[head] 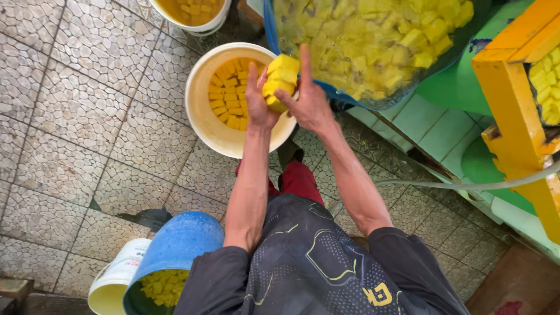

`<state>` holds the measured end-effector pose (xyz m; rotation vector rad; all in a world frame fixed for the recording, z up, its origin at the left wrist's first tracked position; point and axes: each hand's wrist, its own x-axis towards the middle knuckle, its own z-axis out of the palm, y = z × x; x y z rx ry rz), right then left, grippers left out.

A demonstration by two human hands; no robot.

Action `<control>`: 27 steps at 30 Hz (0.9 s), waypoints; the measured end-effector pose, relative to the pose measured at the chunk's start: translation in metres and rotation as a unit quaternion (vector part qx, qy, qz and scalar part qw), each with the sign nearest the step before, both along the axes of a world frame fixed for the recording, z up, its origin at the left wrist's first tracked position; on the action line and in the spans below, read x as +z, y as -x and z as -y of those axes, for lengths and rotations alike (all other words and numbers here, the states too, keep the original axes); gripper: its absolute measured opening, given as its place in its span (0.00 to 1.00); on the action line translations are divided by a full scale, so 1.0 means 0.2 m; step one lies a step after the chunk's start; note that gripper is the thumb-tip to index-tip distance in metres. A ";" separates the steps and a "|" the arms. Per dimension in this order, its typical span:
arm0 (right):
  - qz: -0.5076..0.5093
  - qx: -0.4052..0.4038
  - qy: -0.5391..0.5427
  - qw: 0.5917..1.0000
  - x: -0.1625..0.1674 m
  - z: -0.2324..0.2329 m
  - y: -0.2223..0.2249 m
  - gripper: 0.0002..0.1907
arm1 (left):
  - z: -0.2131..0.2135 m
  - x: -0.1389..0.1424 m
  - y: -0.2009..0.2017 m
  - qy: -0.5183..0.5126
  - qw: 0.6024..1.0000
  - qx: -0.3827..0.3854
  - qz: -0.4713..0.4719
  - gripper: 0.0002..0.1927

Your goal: The person picks yellow cubes out of a large water-filled basin and places them one at a time into white buckets, arranging the cubes inside the buckets by hand. At the end the person picks up a pink scoop near the filled containers.

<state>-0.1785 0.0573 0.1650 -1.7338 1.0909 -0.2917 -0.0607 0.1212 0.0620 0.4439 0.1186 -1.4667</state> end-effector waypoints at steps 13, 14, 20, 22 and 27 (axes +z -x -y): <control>-0.165 -0.129 -0.277 0.938 -0.81 -0.09 -0.54 0.42 | -0.47 -0.22 -0.53 -0.215 0.877 -0.074 0.424 0.27; -0.253 -0.097 -0.246 0.931 -0.83 -0.07 -0.57 0.42 | -0.51 -0.18 -0.56 -0.217 0.873 -0.074 0.431 0.26; -0.406 0.026 -0.092 0.909 -0.98 -0.13 -0.80 0.49 | -0.69 0.00 -0.70 -0.237 0.868 -0.060 0.432 0.23; -0.368 0.061 -0.051 0.926 -1.01 -0.15 -0.83 0.48 | -0.69 0.02 -0.73 -0.234 0.897 -0.036 0.373 0.22; -0.324 0.022 -0.003 0.946 -1.00 -0.10 -0.72 0.41 | -0.64 0.07 -0.77 -0.224 0.887 -0.052 0.401 0.21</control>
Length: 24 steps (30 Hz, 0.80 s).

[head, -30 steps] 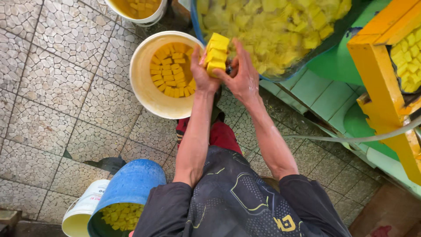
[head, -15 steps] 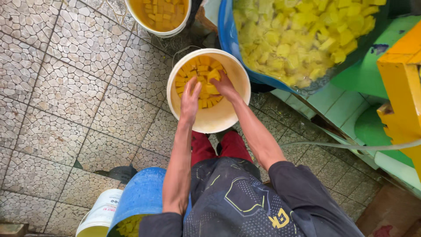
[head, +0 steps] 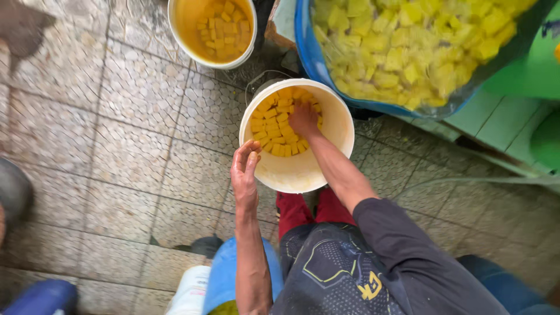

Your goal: The person picks yellow cubes out of a large water-filled basin and places them one at a time into white buckets, arranging the cubes inside the buckets by hand. At the end the person picks up a pink scoop near the filled containers.

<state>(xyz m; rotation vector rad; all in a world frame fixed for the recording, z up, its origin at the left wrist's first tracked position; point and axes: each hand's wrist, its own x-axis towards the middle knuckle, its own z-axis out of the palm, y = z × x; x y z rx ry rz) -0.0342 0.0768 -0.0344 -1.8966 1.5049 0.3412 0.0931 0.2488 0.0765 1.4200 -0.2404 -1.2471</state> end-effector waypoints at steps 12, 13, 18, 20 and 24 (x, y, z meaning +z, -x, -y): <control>0.443 -0.145 -0.143 0.873 0.54 -0.08 0.87 0.30 | 0.10 0.17 0.36 0.014 0.990 -0.137 0.037 0.18; 0.501 -0.157 -0.173 0.833 0.60 -0.14 1.03 0.29 | 0.12 0.18 0.46 0.021 0.985 -0.168 0.033 0.18; 0.433 -0.416 0.011 0.800 0.72 -0.75 2.07 0.26 | 0.12 0.25 1.18 0.077 0.934 -0.348 0.038 0.19; 0.296 -0.579 0.106 0.752 0.69 -1.21 2.48 0.28 | 0.06 0.28 1.54 0.100 0.893 -0.438 0.012 0.19; 0.016 -0.864 0.156 0.478 0.64 -2.43 2.99 0.30 | -0.13 0.23 2.27 0.091 0.798 -0.595 -0.013 0.21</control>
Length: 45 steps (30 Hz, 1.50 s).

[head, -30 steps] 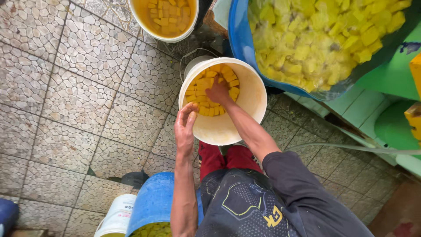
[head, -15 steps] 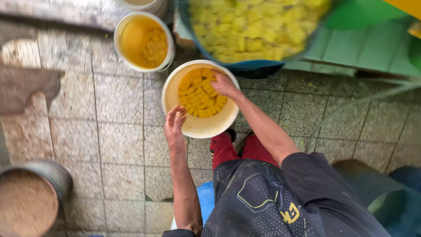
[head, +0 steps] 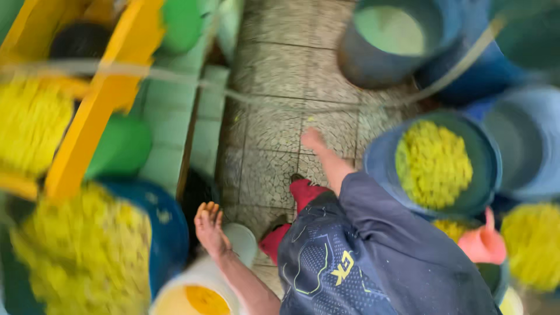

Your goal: The person picks yellow cubes out of a large water-filled basin and places them one at a time into white buckets, arranging the cubes inside the buckets by hand. At the end the person picks up a pink scoop near the filled containers.

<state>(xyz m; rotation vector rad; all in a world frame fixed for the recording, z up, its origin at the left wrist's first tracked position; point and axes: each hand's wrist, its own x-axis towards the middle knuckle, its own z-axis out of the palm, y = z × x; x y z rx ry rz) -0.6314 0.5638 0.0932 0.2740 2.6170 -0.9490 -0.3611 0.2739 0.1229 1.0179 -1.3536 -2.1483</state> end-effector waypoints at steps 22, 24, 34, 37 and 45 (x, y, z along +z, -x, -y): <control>0.255 -0.605 0.165 0.736 -0.23 -1.63 -2.26 0.14 | -0.73 -0.59 0.57 -0.365 0.506 -0.637 0.453 0.14; 0.125 -0.723 0.290 0.614 -0.27 -1.66 -2.31 0.14 | -0.79 -0.56 0.84 -0.484 0.450 -0.673 0.333 0.13; -0.308 -0.765 0.505 0.253 -0.14 -3.16 -1.89 0.09 | -1.94 -0.46 1.58 -0.538 0.331 -0.715 0.300 0.15; -0.386 -0.732 0.555 0.085 -0.19 -3.63 -1.84 0.10 | -2.31 -0.46 1.45 -0.106 0.537 -0.770 0.327 0.16; -0.431 -0.658 0.603 -0.136 -0.55 -4.27 -1.92 0.17 | -2.90 -0.37 1.09 0.396 0.384 -0.762 0.338 0.20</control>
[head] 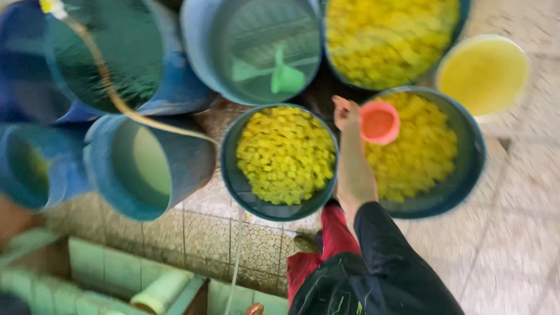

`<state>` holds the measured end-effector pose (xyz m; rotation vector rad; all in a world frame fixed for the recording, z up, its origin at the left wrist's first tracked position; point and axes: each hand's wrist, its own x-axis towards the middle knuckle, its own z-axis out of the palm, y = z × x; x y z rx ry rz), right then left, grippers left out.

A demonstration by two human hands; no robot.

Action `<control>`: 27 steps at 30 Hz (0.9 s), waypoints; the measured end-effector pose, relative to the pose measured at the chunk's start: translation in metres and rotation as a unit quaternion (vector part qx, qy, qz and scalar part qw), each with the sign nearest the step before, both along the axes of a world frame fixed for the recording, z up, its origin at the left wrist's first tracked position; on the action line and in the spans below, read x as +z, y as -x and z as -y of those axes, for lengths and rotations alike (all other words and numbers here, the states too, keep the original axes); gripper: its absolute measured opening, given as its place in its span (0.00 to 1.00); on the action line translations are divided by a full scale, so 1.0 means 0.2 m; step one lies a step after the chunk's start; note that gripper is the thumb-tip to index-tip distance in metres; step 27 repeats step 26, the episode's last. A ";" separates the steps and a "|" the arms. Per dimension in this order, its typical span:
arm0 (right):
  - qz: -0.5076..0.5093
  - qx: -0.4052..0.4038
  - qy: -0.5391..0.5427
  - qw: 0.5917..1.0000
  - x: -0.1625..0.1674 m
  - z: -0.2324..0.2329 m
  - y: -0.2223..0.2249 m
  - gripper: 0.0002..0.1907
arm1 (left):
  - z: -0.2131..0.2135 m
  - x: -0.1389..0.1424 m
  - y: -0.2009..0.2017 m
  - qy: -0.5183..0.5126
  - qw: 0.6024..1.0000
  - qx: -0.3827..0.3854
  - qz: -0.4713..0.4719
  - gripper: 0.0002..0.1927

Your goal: The person picks yellow cubes out of a large water-filled basin and places them one at a time into white buckets, arranging the cubes inside the buckets by hand. At the end the person picks up a pink scoop near the filled containers.

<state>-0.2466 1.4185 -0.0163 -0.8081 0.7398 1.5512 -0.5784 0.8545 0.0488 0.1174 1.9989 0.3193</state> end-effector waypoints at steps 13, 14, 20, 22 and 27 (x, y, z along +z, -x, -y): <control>0.229 0.122 -0.009 0.966 -0.26 0.08 -0.08 0.25 | -0.34 0.35 0.18 0.016 0.988 -0.110 -0.110 0.24; 0.307 0.196 0.016 0.931 -0.27 0.12 -0.11 0.23 | -0.41 0.34 0.20 0.018 0.983 -0.141 -0.116 0.24; 0.685 0.503 0.165 0.501 -0.26 0.52 -0.23 0.19 | -0.62 0.30 0.32 0.070 0.983 -0.134 -0.099 0.24; 0.708 0.546 0.208 0.396 -0.21 0.67 -0.23 0.26 | -0.64 0.27 0.38 0.062 0.982 -0.147 -0.101 0.26; 0.727 0.576 0.226 0.299 -0.13 0.69 -0.07 0.38 | -0.65 0.17 0.57 0.064 0.971 -0.199 -0.119 0.28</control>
